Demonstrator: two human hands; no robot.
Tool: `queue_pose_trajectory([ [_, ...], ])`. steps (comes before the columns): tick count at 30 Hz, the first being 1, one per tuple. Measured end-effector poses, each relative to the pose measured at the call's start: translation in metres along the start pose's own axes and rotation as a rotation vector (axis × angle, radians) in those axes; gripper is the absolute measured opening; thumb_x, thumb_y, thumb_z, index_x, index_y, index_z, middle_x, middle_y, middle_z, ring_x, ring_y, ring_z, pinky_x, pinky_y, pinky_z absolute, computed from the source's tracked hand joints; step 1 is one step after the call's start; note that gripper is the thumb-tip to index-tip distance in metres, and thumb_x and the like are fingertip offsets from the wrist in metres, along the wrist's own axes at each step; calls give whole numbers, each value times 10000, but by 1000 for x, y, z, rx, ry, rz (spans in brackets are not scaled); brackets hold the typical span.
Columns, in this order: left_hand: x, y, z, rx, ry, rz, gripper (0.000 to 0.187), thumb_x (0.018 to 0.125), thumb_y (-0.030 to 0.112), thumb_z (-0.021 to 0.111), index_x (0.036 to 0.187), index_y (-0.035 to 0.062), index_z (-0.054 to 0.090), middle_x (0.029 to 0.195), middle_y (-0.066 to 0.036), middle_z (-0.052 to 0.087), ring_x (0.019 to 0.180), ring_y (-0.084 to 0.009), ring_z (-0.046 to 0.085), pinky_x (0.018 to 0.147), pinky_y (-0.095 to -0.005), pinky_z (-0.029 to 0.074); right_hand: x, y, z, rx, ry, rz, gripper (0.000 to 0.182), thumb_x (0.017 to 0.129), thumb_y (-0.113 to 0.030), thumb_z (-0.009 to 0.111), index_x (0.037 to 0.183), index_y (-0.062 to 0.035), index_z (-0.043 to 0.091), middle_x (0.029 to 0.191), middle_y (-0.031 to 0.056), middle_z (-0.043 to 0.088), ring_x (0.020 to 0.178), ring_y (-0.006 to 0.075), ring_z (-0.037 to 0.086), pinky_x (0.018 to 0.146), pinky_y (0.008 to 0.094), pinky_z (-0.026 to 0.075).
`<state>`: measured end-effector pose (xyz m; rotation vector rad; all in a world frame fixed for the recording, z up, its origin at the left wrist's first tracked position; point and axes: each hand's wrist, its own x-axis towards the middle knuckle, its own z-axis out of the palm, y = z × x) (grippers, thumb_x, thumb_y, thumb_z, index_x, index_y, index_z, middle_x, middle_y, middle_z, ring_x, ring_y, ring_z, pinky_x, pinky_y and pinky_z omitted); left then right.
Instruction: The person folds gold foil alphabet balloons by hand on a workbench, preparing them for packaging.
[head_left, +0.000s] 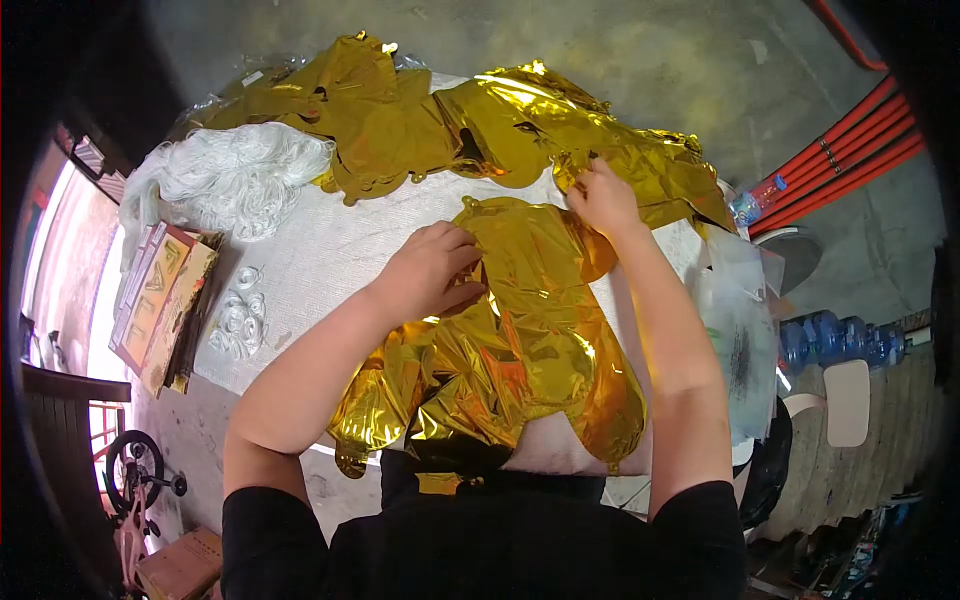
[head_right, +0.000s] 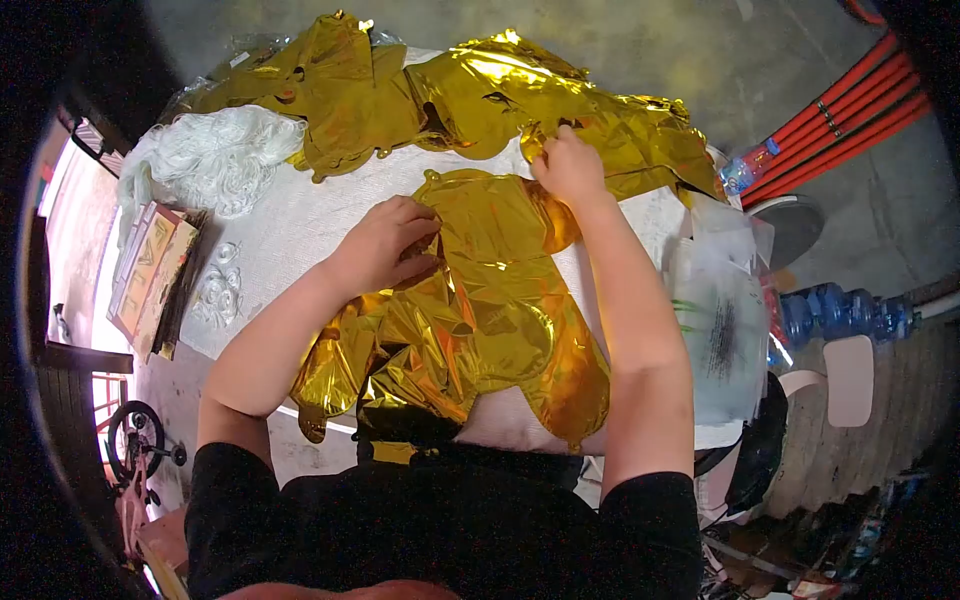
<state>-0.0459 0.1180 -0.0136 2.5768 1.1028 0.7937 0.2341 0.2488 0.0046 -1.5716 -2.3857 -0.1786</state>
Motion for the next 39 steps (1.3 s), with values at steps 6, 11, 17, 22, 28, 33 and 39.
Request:
queue_pose_trajectory([
  [6,1,-1,1,-1,-6,-4,352,785,292,695,1027,46,627,1053,-90,579,1041,-284,513,907,-384,412,6,1,16,-30,16,38,190,771,-236,660,766,-50,700,904,127,617,826,330,625,697,420,516],
  [11,0,0,-1,-10,-21,-21,344,787,285,691,1026,47,622,1061,-92,576,1047,-283,510,912,-383,408,18,29,42,700,110,295,221,682,-126,765,645,-22,573,624,70,579,586,172,557,550,324,437],
  [17,0,0,0,-20,1,-8,328,789,286,682,1005,47,618,1065,-96,574,1048,-287,507,908,-390,406,17,37,20,1166,-17,579,346,749,-119,782,604,-151,469,568,-58,474,483,41,406,439,236,323],
  [22,0,0,0,-10,-14,-15,329,789,291,682,998,44,619,1070,-99,573,1056,-289,505,916,-389,405,19,48,27,1153,167,610,278,804,-197,728,671,-56,529,592,-14,505,512,95,436,483,273,366],
  [28,2,3,-3,-2,6,3,365,740,209,732,1025,9,623,1085,-115,583,1033,-306,527,895,-384,441,5,24,30,348,252,247,272,764,-154,719,916,44,610,925,196,679,860,251,659,735,345,493],
  [33,2,3,-3,-14,19,25,348,738,209,734,1004,13,623,1073,-106,583,1017,-299,528,881,-379,438,27,85,13,858,185,536,243,761,-108,675,962,27,651,786,47,654,660,122,567,594,284,454],
  [39,2,3,-2,-15,39,35,357,737,208,734,1014,17,613,1065,-105,578,1009,-299,525,882,-384,432,31,94,-47,728,-326,452,123,830,-119,616,922,-40,641,804,26,641,676,121,603,553,273,463],
])
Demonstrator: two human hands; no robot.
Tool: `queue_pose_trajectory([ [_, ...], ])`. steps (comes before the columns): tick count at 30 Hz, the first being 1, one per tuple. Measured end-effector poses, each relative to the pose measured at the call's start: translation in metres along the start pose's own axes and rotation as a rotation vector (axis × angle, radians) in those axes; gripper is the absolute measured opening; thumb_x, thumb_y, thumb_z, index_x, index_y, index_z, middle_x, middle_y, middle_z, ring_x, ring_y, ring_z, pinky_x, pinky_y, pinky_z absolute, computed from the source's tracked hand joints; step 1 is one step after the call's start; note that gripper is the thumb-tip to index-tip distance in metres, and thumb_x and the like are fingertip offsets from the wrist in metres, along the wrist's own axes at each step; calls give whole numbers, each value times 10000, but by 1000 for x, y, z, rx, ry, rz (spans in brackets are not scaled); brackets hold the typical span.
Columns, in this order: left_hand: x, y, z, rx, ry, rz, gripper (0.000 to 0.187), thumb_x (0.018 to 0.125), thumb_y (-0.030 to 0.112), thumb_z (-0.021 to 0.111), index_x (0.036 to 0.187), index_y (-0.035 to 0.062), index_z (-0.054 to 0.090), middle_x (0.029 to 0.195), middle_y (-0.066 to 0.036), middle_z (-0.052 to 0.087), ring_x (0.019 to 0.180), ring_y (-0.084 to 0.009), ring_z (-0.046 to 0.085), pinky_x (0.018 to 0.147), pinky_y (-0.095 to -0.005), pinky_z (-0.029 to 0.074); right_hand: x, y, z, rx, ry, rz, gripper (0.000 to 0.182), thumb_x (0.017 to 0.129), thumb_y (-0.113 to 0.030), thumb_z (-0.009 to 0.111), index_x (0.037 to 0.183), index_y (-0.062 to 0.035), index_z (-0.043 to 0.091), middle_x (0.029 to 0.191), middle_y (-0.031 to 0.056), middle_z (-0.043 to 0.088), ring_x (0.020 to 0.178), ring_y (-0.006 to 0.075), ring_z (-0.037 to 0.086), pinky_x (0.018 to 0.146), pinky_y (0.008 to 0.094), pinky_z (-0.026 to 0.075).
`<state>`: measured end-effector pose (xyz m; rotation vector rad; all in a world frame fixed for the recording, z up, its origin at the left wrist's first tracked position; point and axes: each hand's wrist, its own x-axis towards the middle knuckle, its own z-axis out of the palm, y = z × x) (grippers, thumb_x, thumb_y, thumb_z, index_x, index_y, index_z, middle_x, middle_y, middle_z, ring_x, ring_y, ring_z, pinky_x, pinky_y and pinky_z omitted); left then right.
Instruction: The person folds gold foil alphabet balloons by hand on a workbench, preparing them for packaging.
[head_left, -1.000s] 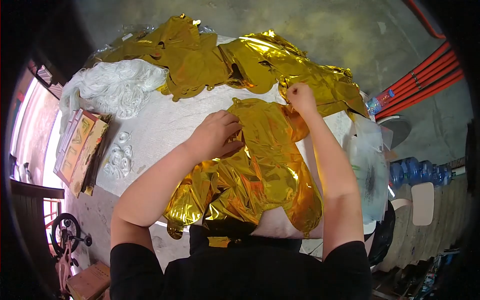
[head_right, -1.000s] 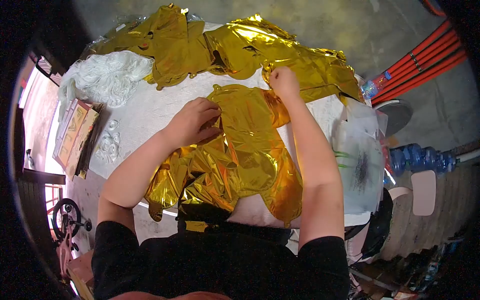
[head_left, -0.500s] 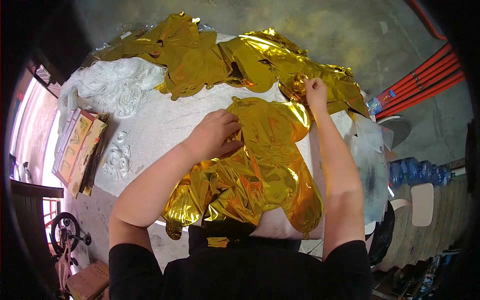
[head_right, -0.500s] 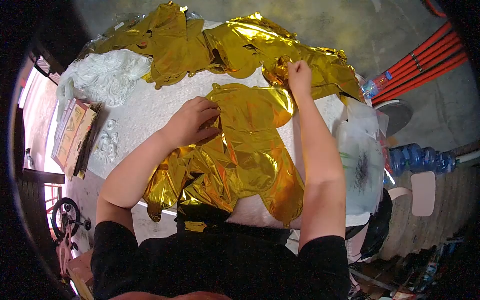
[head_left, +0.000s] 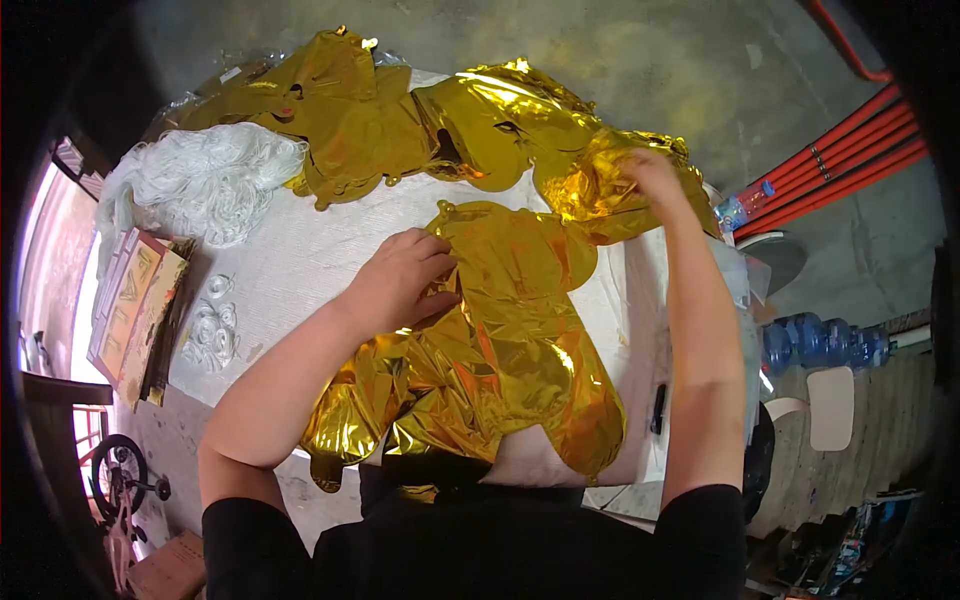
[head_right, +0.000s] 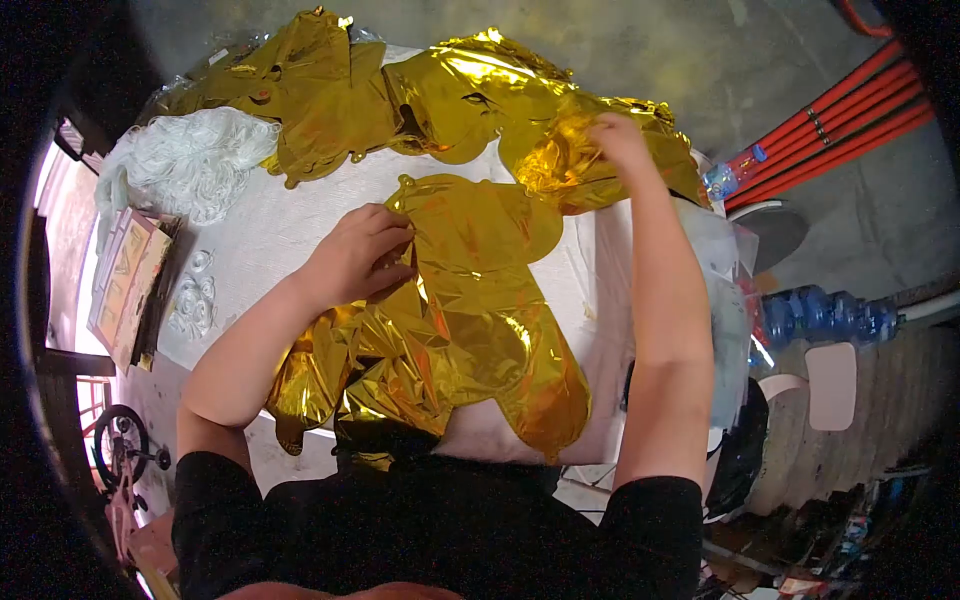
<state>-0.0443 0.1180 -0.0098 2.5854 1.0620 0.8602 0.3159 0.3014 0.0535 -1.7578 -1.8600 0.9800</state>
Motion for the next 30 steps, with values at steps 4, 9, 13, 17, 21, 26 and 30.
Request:
queue_pose_trajectory([
  [4,-1,1,-1,-21,1,7,364,733,192,735,1026,19,606,1066,-110,574,1002,-307,523,878,-389,431,16,9,-48,438,522,-121,168,841,-143,607,933,-10,653,783,47,666,700,131,619,615,306,494],
  [9,0,2,-3,-12,-3,9,387,720,182,741,1042,20,600,1062,-116,572,998,-313,522,870,-393,433,1,-21,-155,-406,899,-374,233,844,-182,604,963,12,652,814,138,685,711,176,619,661,313,479],
  [13,0,3,-4,-12,-6,3,405,712,181,745,1053,21,596,1067,-117,569,1002,-318,518,870,-395,435,-53,-87,-231,-572,1099,-537,266,874,-194,584,1064,-15,636,837,109,668,730,145,594,657,298,465],
  [17,1,2,-3,-7,-4,13,378,723,170,730,1046,23,601,1075,-116,568,1010,-318,513,875,-393,436,-114,-150,-250,-454,1008,-762,295,929,-180,546,1165,-8,588,949,41,645,815,87,569,718,247,452],
  [21,-1,1,-2,8,-59,-9,328,768,173,686,1047,22,604,1087,-119,567,1020,-317,511,885,-396,428,-173,-181,-170,-223,799,-815,296,945,-127,530,1190,38,556,1021,25,618,914,74,557,809,206,430],
  [26,-1,-2,0,37,-103,-25,330,803,198,651,1082,28,599,1101,-121,565,1036,-314,508,900,-396,419,-246,-161,-34,-421,538,-859,286,856,35,514,1138,45,559,1026,63,626,991,135,576,864,244,439],
  [30,-3,-5,5,130,-69,1,326,828,256,631,1080,51,602,1071,-98,569,1038,-296,504,909,-396,410,-266,-121,48,-507,254,-985,383,722,90,525,1092,13,589,1102,133,640,969,258,640,819,334,516],
])
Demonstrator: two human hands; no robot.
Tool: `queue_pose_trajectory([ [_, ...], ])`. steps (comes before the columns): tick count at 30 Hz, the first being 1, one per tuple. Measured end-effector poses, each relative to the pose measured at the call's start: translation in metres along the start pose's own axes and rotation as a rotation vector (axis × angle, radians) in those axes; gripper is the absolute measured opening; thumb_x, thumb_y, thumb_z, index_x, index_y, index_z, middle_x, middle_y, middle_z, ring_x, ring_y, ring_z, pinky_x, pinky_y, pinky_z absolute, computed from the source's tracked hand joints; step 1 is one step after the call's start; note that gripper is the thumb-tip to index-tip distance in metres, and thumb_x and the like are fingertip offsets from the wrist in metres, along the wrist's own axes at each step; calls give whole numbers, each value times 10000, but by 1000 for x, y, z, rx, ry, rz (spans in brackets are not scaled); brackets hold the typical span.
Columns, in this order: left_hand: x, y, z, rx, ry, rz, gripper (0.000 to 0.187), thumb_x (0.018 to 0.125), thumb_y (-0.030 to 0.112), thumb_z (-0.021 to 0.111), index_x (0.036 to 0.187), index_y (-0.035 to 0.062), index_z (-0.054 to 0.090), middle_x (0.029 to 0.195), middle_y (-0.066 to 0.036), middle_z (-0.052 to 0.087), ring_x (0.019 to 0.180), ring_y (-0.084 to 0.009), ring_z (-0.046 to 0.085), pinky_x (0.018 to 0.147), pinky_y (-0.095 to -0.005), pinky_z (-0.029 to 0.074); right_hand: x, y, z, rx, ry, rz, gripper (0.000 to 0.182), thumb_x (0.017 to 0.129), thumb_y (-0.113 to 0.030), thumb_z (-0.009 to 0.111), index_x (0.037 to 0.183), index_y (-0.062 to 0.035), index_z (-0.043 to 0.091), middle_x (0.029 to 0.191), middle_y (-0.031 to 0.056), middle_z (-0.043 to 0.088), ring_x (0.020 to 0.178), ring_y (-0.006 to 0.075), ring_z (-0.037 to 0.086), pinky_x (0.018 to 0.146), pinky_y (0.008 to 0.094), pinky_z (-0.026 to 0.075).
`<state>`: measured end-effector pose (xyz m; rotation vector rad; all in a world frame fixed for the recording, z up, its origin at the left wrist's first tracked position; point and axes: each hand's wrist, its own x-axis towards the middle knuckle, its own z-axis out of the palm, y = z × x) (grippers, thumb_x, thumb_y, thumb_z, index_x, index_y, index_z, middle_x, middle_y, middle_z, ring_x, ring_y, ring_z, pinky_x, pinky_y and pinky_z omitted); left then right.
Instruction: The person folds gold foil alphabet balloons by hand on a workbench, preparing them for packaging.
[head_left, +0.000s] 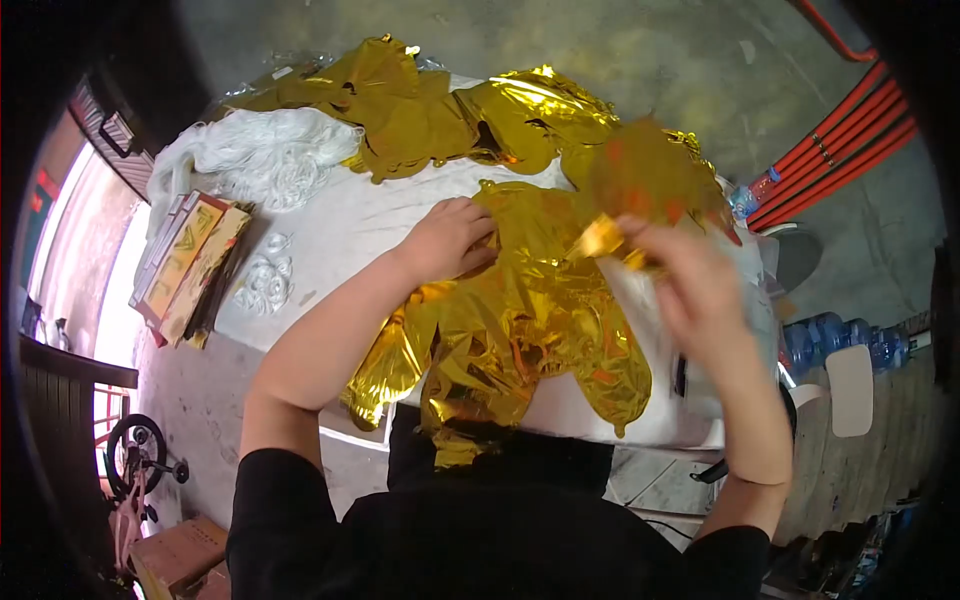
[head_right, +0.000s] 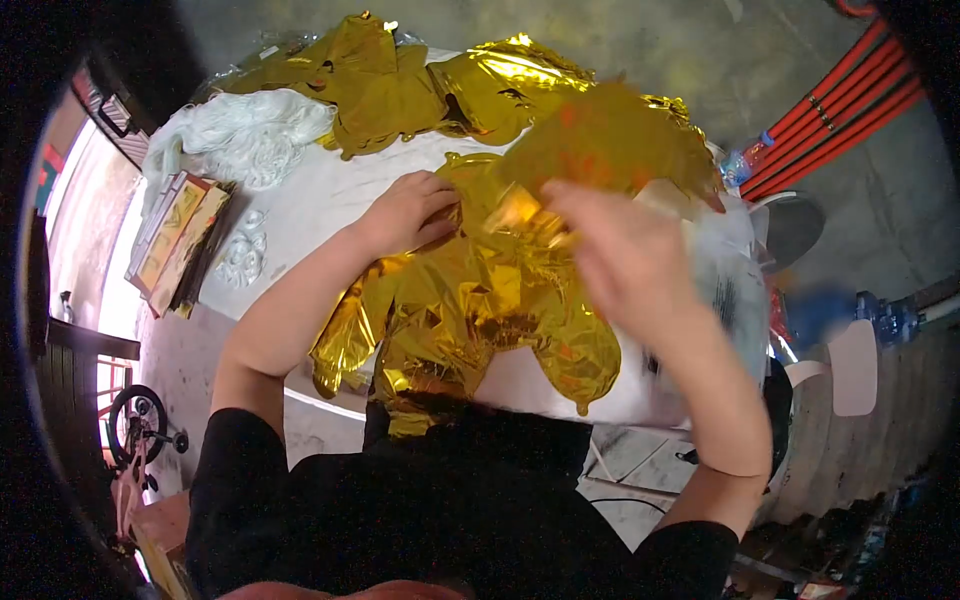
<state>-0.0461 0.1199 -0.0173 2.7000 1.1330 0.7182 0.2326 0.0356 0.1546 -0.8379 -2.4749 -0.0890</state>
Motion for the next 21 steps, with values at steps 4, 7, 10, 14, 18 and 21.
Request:
queue_pose_trajectory([
  [4,-2,-1,7,9,33,-18,322,840,303,622,1059,67,614,1056,-80,576,1054,-284,500,920,-395,404,-50,-21,72,176,-128,-154,419,715,23,606,1126,-52,597,1151,120,631,1047,298,616,857,393,515],
  [7,-2,2,2,28,-25,-32,359,848,253,624,1125,27,592,1145,-108,564,1072,-302,499,939,-388,415,-71,-49,82,281,-222,-239,366,755,-74,649,1118,-83,602,1158,102,628,1072,288,601,879,401,504],
  [10,-1,2,3,19,-9,-27,354,846,243,626,1124,26,597,1140,-111,567,1078,-306,499,942,-385,418,-68,-62,63,468,-438,-236,334,807,-179,663,1122,-85,600,1176,109,614,1111,300,572,918,414,476],
  [14,-1,2,2,10,-23,-42,356,844,239,630,1132,33,599,1137,-115,568,1082,-309,500,941,-384,420,-43,-39,50,812,-734,305,525,857,-326,639,1279,-47,496,1330,175,500,1268,339,444,1034,462,367],
  [18,-3,3,4,19,9,-24,346,840,236,634,1119,34,610,1141,-116,571,1079,-312,502,937,-385,423,-50,-4,125,232,-434,372,687,870,-348,617,1398,-4,341,1442,214,352,1377,341,279,1124,452,207],
  [21,-1,2,3,14,14,-26,342,837,236,638,1106,27,615,1141,-117,574,1073,-314,505,936,-385,424,-42,6,158,109,-458,398,714,898,-403,562,1414,15,300,1482,234,266,1406,350,202,1143,445,149],
])
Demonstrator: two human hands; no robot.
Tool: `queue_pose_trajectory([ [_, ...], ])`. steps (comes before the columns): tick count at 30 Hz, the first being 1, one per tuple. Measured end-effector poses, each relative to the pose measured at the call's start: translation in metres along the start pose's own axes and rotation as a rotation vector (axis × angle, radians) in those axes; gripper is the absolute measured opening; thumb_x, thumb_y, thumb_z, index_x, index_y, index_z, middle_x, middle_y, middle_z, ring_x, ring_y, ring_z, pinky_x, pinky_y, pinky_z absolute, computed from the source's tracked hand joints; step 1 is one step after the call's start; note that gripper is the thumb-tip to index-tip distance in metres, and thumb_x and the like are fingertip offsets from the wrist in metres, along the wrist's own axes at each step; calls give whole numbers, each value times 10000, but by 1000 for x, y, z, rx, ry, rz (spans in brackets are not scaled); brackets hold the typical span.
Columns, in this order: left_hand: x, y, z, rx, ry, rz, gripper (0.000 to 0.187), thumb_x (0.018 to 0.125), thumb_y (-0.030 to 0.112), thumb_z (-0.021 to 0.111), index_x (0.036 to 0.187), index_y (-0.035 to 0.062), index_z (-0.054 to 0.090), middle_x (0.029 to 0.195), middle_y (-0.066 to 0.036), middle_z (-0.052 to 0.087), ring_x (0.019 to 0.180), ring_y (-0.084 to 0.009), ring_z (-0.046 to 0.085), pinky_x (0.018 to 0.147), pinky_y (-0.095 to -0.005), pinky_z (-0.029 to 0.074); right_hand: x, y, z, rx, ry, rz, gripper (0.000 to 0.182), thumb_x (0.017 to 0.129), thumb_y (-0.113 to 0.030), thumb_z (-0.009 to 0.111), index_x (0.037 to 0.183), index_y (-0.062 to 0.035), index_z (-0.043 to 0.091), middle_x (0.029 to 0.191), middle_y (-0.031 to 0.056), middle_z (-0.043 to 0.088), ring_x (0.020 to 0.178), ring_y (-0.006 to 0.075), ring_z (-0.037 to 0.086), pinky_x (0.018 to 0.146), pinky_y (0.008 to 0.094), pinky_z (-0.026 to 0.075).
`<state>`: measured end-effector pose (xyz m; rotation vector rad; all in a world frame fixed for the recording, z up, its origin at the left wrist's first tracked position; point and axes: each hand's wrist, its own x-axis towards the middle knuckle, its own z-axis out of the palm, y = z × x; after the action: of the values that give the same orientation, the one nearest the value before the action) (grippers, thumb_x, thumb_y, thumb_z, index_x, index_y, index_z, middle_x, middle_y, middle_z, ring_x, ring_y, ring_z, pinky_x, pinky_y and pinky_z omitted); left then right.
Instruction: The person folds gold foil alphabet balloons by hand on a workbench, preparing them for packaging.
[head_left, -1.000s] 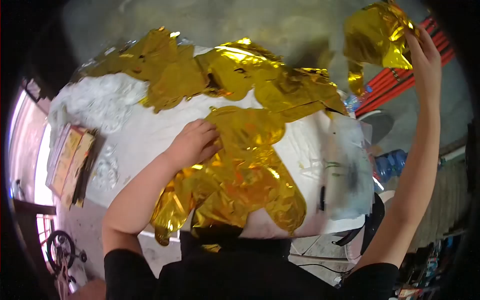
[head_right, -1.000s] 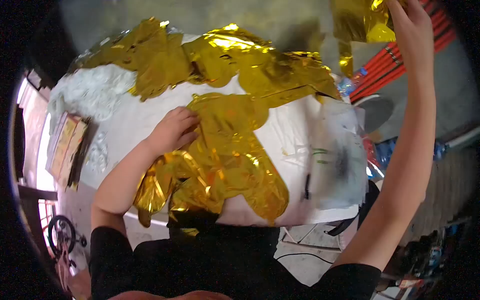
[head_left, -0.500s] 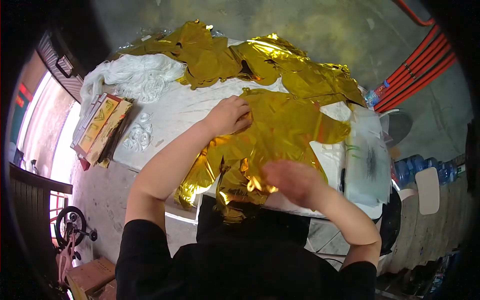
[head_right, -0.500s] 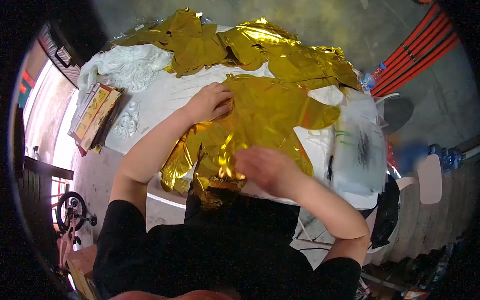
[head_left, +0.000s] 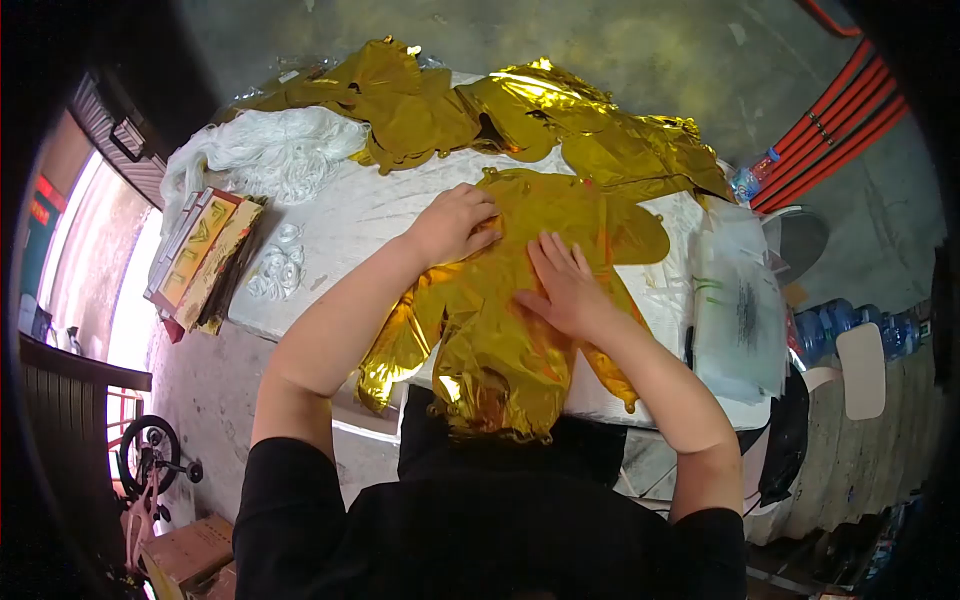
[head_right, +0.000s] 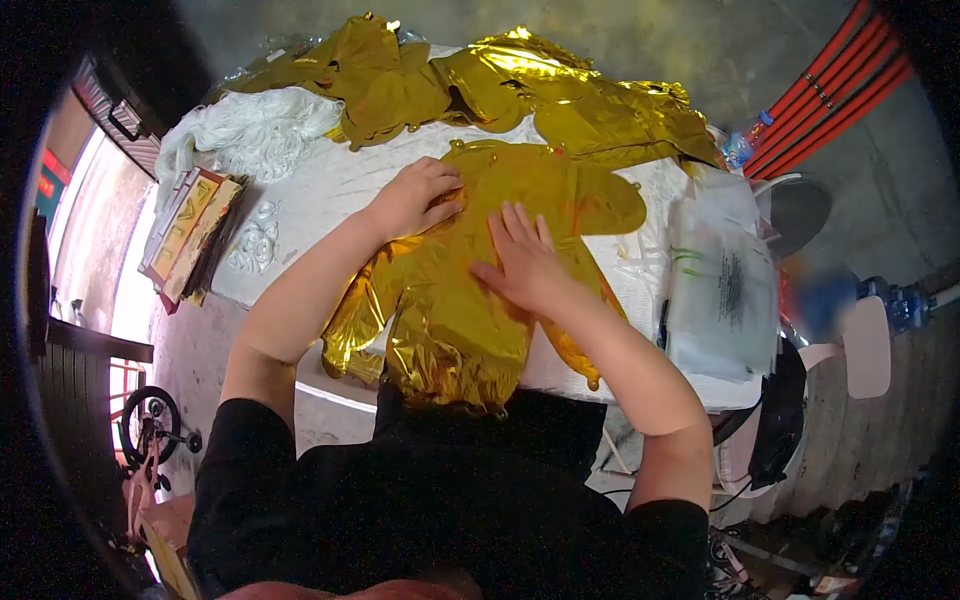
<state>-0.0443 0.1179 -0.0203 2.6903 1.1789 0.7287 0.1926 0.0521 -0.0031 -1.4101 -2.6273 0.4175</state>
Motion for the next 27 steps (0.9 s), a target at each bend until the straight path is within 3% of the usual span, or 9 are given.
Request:
queue_pose_trajectory([
  [5,0,-5,6,-11,38,11,308,845,265,617,1059,44,636,1085,-85,593,1058,-284,517,921,-380,424,34,5,0,-39,-34,-61,719,908,-425,536,1425,7,284,1504,230,222,1421,343,158,1150,444,128],
  [8,1,-3,2,-20,38,26,330,859,234,590,1128,43,596,1063,-110,596,1041,-300,521,915,-393,423,41,0,1,44,-61,-170,726,903,-436,536,1422,8,289,1502,224,231,1418,339,169,1151,447,128],
  [11,3,5,-7,-106,5,-106,391,867,201,563,1221,41,516,1043,-145,595,1010,-334,534,896,-410,429,40,-5,1,26,-62,-184,721,896,-435,546,1410,13,310,1497,223,242,1413,342,186,1151,448,130],
  [16,2,2,-9,-194,-11,-201,560,860,142,560,1378,54,368,1051,-210,556,984,-384,540,871,-420,442,35,-12,2,-14,-36,-138,715,883,-437,563,1408,-11,332,1488,220,267,1408,347,200,1147,455,134],
  [20,1,2,-11,-227,-38,-202,592,853,133,558,1402,67,345,1046,-207,553,988,-380,541,875,-416,442,38,-15,3,8,-33,-115,711,881,-437,568,1407,-18,338,1492,210,265,1410,342,198,1143,473,134],
  [27,0,-1,-9,-174,-20,-143,558,847,160,568,1364,45,389,1075,-202,586,1037,-371,532,896,-420,442,26,-48,7,39,166,-193,631,825,-416,635,1303,-47,449,1437,186,344,1324,363,334,1094,558,191],
])
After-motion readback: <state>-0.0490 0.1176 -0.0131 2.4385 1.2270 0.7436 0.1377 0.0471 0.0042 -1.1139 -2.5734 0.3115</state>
